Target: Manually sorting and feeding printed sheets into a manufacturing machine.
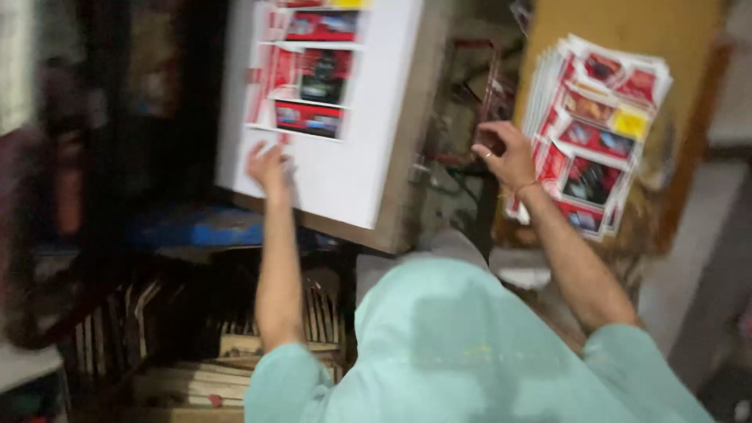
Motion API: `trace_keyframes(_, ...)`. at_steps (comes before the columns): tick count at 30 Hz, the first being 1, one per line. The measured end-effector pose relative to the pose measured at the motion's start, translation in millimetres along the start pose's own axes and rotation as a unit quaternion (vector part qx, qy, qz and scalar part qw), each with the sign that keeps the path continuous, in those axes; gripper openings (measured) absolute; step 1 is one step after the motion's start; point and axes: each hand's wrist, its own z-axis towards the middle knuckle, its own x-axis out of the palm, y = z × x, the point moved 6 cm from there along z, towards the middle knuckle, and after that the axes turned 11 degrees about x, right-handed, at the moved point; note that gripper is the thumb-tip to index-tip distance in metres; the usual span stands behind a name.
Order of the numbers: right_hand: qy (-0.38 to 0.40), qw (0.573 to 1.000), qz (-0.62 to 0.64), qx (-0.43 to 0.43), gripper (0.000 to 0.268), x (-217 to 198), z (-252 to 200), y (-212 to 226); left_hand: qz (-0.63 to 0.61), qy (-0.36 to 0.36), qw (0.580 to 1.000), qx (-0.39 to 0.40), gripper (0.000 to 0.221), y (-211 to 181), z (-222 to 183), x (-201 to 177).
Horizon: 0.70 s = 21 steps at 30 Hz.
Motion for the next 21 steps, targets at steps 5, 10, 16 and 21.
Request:
trace_keyframes(5, -0.005, 0.981, -0.147, 0.126, 0.104, -91.6, -102.7, -157.3, 0.038, 0.204, 0.976, 0.072, 0.045, -141.3, -161.4, 47.7)
trace_keyframes(10, -0.027, 0.942, -0.215, 0.256, 0.142, -54.2, -166.1, -259.3, 0.151, 0.281, 0.945, -0.069, 0.044, -59.6, -276.0, 138.5)
trace_keyframes(16, -0.093, 0.926, -0.166, 0.327, 0.129, -37.5, -180.7, -241.0, 0.230, 0.442, 0.867, -0.007, 0.025, 168.1, -376.3, 240.1)
trace_keyframes(21, -0.087, 0.934, -0.155, 0.309, 0.128, -42.5, -180.7, -242.3, 0.364, 0.378, 0.848, 0.077, 0.024, 212.2, -395.8, 263.4)
